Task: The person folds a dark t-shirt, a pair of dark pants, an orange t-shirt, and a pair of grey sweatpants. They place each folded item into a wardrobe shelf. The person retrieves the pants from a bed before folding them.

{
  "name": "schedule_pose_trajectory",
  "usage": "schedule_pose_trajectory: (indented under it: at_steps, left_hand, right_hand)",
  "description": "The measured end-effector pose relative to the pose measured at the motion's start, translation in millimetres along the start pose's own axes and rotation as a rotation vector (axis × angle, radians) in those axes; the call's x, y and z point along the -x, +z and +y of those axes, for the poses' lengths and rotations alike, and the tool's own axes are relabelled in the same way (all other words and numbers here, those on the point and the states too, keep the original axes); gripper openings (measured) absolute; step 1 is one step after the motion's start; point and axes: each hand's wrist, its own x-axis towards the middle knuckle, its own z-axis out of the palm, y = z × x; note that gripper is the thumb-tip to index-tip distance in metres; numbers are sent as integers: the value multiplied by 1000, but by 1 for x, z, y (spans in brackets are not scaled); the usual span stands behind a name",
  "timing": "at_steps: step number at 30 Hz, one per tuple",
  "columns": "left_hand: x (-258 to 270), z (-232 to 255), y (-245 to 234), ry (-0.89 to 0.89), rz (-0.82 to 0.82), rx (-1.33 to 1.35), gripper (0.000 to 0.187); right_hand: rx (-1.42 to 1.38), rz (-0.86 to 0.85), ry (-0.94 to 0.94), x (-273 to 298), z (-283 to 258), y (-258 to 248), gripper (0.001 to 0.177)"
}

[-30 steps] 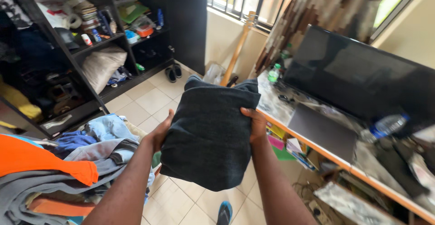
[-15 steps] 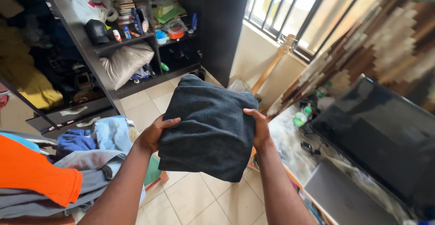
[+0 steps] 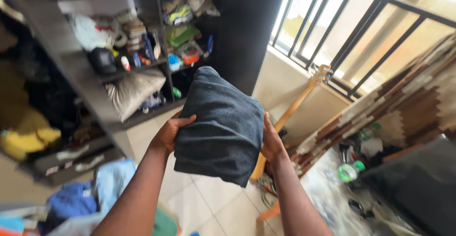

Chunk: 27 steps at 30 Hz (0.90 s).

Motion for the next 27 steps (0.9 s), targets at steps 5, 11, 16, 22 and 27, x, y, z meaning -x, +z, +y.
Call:
schedule_pose_trajectory:
  at_steps: [5, 11, 16, 22, 27]
  left_hand:
    - [-68, 59, -31, 64, -69, 60, 57]
    - [-111, 109, -54, 84, -39, 162, 54]
    - [-143, 142, -104, 81, 53, 182, 53]
    - [-180, 184, -179, 232, 415, 101, 57]
    - [-217, 233, -226, 261, 575, 56, 54]
  right_hand:
    - [-91, -151, -119, -85, -4, 13, 68]
    - [-39, -42, 66, -174, 22, 59, 71]
    - [-174, -195, 104, -246, 22, 104, 79]
    - [-342, -279, 105, -350, 2, 141, 89]
    - [-92, -231, 264, -466, -16, 168, 86]
